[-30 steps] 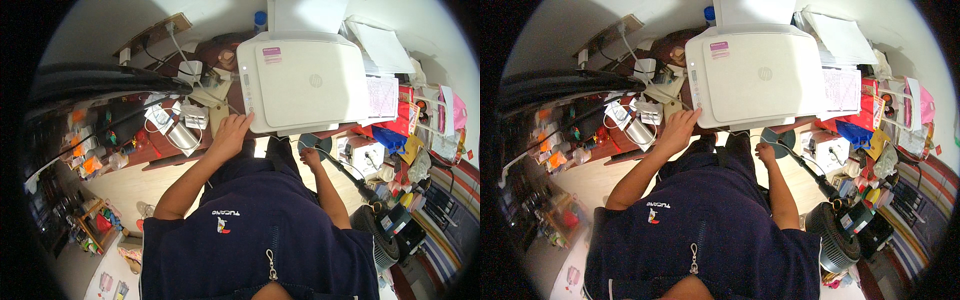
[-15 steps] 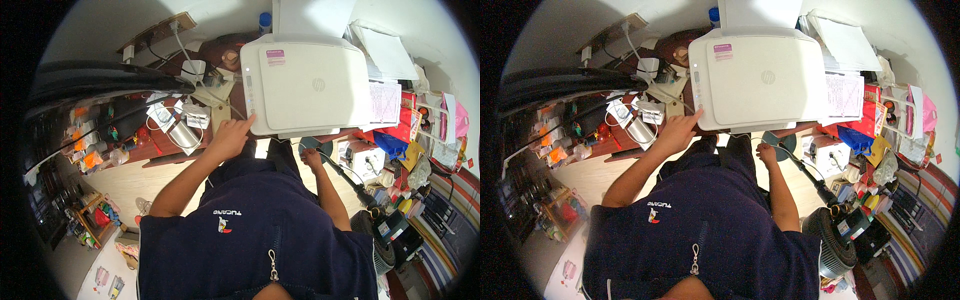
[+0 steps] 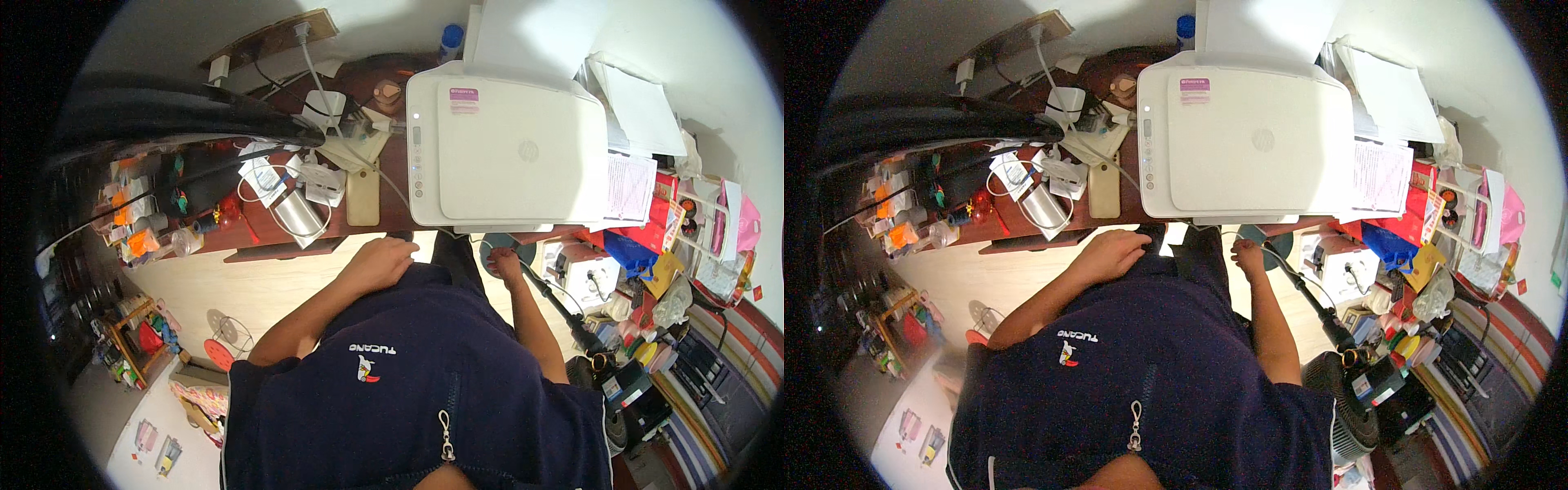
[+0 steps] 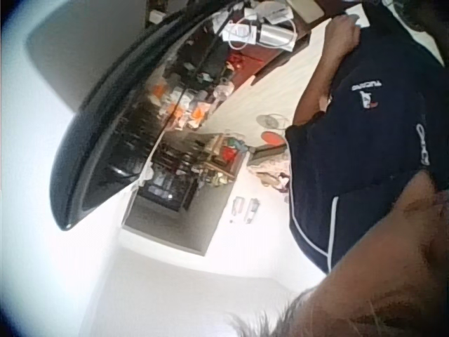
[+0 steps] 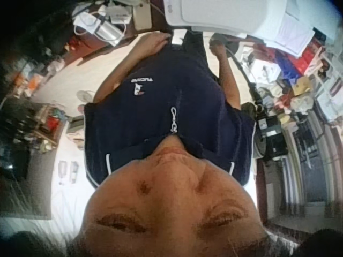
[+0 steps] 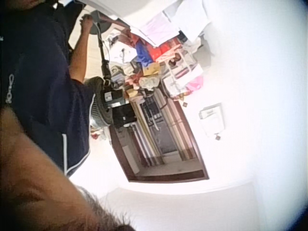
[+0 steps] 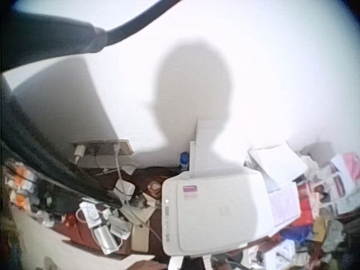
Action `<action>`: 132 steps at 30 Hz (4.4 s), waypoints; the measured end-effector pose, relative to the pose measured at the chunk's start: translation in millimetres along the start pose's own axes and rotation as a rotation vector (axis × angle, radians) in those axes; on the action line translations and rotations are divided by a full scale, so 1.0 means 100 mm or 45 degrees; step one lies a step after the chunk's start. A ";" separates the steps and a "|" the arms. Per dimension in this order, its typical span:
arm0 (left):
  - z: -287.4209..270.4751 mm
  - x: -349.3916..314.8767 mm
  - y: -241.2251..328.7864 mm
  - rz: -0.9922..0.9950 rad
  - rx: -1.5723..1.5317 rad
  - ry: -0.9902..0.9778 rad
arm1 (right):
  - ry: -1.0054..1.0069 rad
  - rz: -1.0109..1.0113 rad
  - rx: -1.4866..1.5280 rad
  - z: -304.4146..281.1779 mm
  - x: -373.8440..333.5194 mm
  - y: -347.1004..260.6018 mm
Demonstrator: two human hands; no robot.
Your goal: The person places a document on the scanner glass, closes the lid, and presses buttons to start the copying process. They retrieve the printed copy from the output tray, then place a blank sheet of paper into the scanner and press buttons again to continue the task.
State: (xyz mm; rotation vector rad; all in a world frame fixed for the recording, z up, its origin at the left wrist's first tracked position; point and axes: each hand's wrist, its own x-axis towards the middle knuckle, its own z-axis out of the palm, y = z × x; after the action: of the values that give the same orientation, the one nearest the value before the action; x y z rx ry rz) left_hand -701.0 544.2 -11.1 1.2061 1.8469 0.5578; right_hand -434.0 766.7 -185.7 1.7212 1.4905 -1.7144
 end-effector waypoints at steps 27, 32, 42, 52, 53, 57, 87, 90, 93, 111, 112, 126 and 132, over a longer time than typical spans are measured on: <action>0.02 0.06 0.12 0.037 0.084 -0.101 | -0.067 -0.563 -0.730 -0.07 0.21 0.31; 0.04 0.05 0.12 0.052 -0.008 -0.056 | -0.061 -1.074 -1.622 -0.09 0.19 0.22; 0.00 0.07 0.19 -0.031 -0.027 -0.151 | 0.033 -0.186 -0.514 0.05 -0.05 0.08; 0.03 -0.01 0.14 -0.044 -0.060 -0.107 | -0.011 0.021 1.119 0.37 -0.30 -0.30; 0.03 -0.02 0.13 -0.053 -0.054 -0.111 | 0.027 0.028 1.115 0.41 -0.37 -0.43; 0.02 -0.11 0.11 -0.085 -0.037 -0.112 | 0.042 0.002 0.950 0.61 -0.27 -0.50; 0.03 -0.18 -0.16 -0.115 -0.153 -0.111 | 0.287 -0.072 0.879 -0.46 -0.48 0.41; 0.03 -0.15 -0.18 -0.119 -0.152 -0.137 | 0.484 -0.158 1.005 -0.56 -0.54 0.27; 0.02 -0.12 -0.19 -0.134 -0.146 -0.169 | 0.583 -0.144 0.935 -0.52 -0.44 0.35; 0.16 -0.09 -0.22 -0.091 -0.132 -0.171 | -0.081 0.348 0.105 0.28 -0.52 1.28; 0.17 -0.10 -0.19 -0.079 -0.137 -0.155 | -0.033 0.306 0.235 0.26 -0.40 1.36; 0.47 -0.34 -0.13 -0.398 -0.145 -0.194 | 0.118 -0.131 1.329 -0.87 0.37 0.20; 0.71 -0.25 0.08 -0.447 -0.187 -0.248 | 0.163 -0.029 1.074 -0.85 0.56 0.15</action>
State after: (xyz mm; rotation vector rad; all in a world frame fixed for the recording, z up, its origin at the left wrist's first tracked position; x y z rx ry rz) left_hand -633.0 519.7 -33.8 0.7859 1.7643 0.3582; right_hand -388.4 852.2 -219.9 2.2106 0.8475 -2.5019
